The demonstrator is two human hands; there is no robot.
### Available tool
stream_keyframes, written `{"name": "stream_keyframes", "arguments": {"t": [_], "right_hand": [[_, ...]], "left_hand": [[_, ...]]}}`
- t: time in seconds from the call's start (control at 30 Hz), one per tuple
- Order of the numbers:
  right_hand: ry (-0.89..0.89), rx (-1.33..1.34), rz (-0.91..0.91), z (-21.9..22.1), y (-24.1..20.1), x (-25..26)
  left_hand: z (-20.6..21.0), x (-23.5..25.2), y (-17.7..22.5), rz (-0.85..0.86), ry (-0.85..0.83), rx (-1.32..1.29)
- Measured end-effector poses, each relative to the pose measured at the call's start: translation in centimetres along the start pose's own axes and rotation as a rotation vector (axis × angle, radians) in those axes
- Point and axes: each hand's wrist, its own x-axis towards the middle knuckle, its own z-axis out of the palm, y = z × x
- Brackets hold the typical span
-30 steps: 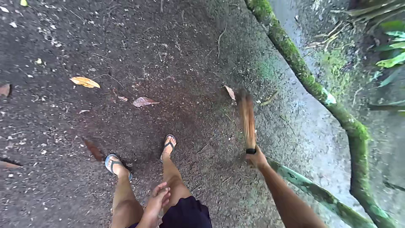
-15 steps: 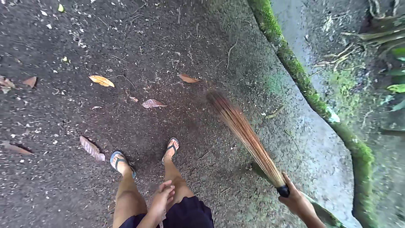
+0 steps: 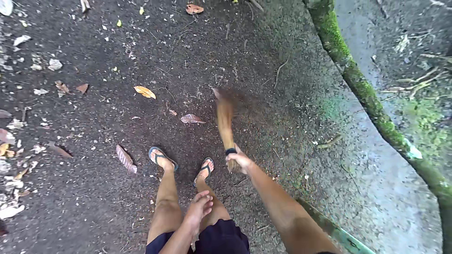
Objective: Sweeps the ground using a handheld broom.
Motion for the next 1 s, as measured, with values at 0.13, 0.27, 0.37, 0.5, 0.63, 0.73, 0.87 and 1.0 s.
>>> {"name": "stream_keyframes", "arguments": {"t": [0.13, 0.27, 0.37, 0.5, 0.63, 0.73, 0.87, 1.0], "right_hand": [[-0.203, 0.089, -0.027, 0.5, 1.6, -7.1], [-0.113, 0.138, 0.015, 3.6, 4.6, -16.9], [-0.010, 0.195, 0.048, 6.6, 7.1, -22.4], [0.140, 0.289, 0.164, 11.7, 8.0, -21.4], [0.058, 0.170, 0.143, 21.4, 5.1, -12.4], [-0.205, 0.004, 0.038, 29.6, 1.3, -7.0], [-0.407, -0.073, -0.058, 33.9, -2.5, -5.2], [-0.411, -0.156, -0.165, 33.9, -6.0, -9.3]], "left_hand": [[3.6, -0.3, 2.5, 0.038, -0.166, -0.041], [6.4, -4.2, 3.3, -0.128, -0.342, 0.028], [5.6, -6.2, 1.6, -0.329, -0.431, 0.046], [2.9, -5.2, 2.4, -0.433, -0.376, -0.013], [-6.1, -1.7, 8.9, -0.327, -0.164, -0.175], [-14.0, -0.6, 12.9, -0.075, 0.032, -0.365], [-17.1, -1.8, 15.6, 0.210, 0.171, -0.461], [-16.6, -6.2, 17.2, 0.272, 0.102, -0.439]]}}
